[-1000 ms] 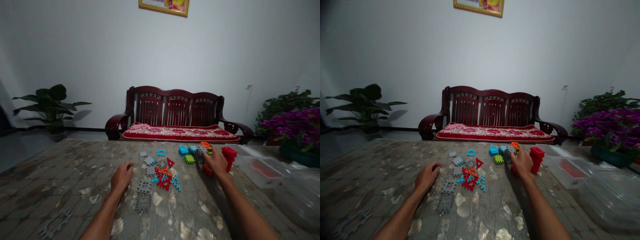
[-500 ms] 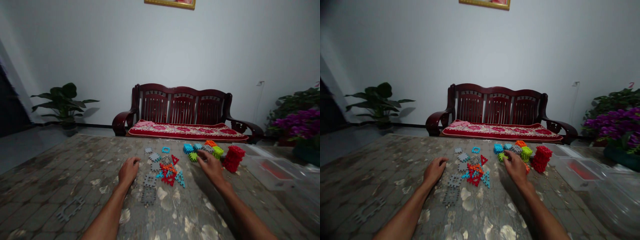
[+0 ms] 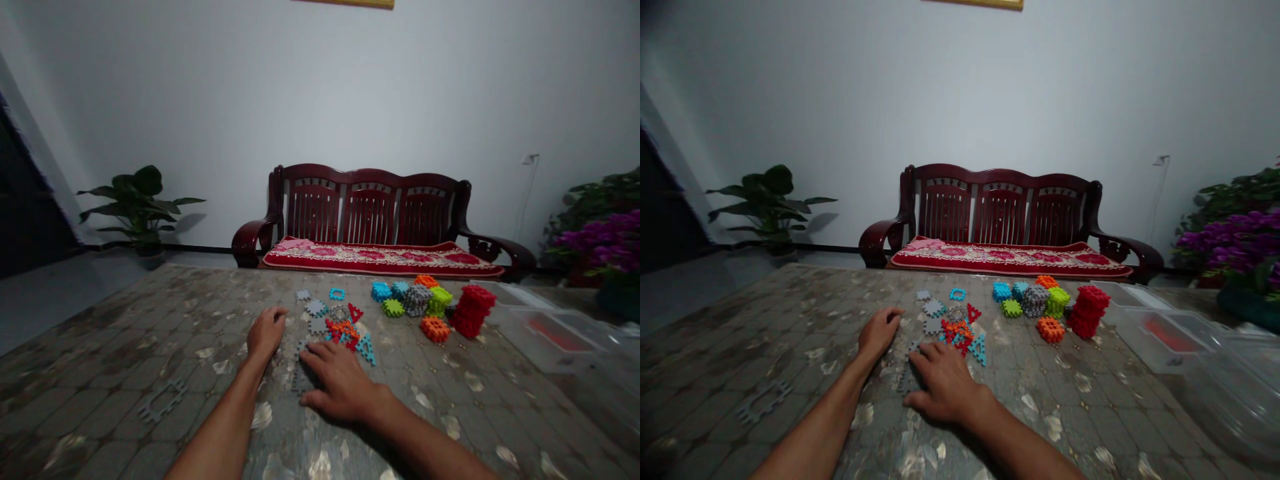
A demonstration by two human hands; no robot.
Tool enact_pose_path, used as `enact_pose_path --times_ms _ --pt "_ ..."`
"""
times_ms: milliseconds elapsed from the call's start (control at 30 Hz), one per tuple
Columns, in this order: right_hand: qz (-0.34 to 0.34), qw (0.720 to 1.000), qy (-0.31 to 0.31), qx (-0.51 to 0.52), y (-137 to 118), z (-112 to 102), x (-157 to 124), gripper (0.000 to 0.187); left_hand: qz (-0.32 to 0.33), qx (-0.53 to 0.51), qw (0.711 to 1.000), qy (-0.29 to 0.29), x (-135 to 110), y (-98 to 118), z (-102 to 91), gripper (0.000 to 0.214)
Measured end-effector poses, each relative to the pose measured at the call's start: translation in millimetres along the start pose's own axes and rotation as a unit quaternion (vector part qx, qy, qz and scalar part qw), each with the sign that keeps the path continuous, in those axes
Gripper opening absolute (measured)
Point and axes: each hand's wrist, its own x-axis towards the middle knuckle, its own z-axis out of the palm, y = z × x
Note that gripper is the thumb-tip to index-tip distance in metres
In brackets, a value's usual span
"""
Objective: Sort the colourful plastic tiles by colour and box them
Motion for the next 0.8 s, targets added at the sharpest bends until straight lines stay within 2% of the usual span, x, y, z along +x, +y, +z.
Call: enact_pose_path --times_ms 133,267,367,467,633,800 --pt "-0.037 0.998 0.002 -0.059 -1.8 1.8 -2.0 0.039 0.002 0.0 1.0 0.0 0.5 -1.2 1.0 0.029" --pt "-0.056 0.993 0.012 -0.1 3.0 3.8 -12.3 0.022 0.003 0.0 1.0 0.001 0.0 -0.7 0.0 0.029" --pt "-0.026 0.996 0.046 -0.079 12.7 7.6 -20.7 0.023 0.003 -0.004 1.0 -0.003 -0.4 0.1 -1.2 0.029" --pt "0.043 0.993 0.113 -0.002 24.8 10.1 -26.7 0.03 0.003 -0.002 1.0 -0.005 -1.1 1.3 -2.7 0.028" --pt "0.165 0.948 0.232 0.14 48.5 -4.9 -29.2 0.036 0.001 0.005 1.0 -0.003 -2.4 3.9 -4.8 0.028" --pt "0.234 0.912 0.286 0.176 87.9 -22.9 -33.3 0.04 -0.003 0.009 1.0 -0.013 -1.5 4.1 -4.6 0.03"
